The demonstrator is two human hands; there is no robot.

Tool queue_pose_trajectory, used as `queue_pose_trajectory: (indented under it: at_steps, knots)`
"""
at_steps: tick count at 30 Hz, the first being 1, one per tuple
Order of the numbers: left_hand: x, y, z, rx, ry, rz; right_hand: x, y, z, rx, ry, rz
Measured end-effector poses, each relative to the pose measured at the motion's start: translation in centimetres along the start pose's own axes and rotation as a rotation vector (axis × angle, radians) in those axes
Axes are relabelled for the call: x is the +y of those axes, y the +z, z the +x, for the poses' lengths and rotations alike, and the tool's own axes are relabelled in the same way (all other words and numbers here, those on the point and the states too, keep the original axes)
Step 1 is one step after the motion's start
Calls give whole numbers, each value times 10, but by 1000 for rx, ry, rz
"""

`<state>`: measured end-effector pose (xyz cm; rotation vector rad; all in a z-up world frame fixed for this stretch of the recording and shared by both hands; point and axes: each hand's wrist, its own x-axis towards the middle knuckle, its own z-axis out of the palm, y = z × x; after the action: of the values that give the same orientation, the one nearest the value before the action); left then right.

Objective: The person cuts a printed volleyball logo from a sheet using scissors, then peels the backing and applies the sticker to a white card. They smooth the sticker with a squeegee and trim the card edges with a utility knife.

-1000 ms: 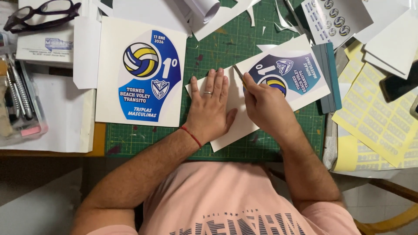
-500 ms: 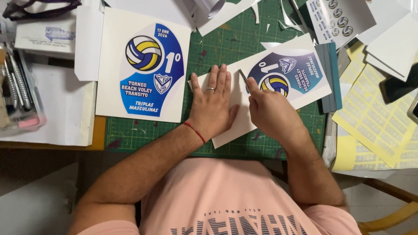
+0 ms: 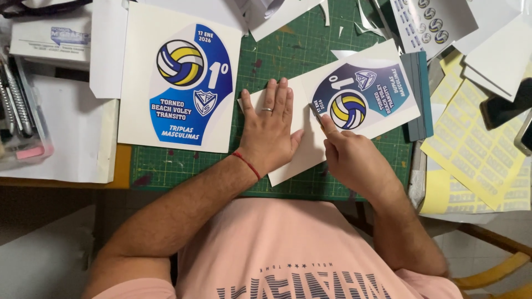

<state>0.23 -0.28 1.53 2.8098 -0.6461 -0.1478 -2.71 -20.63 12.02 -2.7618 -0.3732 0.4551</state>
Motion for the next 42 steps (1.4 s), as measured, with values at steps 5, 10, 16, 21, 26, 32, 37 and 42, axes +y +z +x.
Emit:
queue_pose_trajectory:
  at_steps: [5,10,16,21,26,32,37,42]
  knots:
    - [0,-2,0,-5,0,3,6,0,-14,3,-4,1]
    - [0,-1,0,-10,-4,16,15,3,-32,-5,-28,-42]
    - [0,-3,-1,-17,-4,10,12,-5,-56,-55,2,-37]
    - [0,-3,-2,-10,-4,10,33,4,-76,-83,-14,-54]
    - [0,2,-1,-10,8,25,41,3,-97,-163,24,-56]
    - [-4,9,-3,178,2,168,58,-4,-120,-244,184,-23]
    - [-6,-2,-8,207,-53,86,97,-2,-129,102,170,129]
    - [-11,-25,-3,137,-108,30,149,55,-98,484,-16,66]
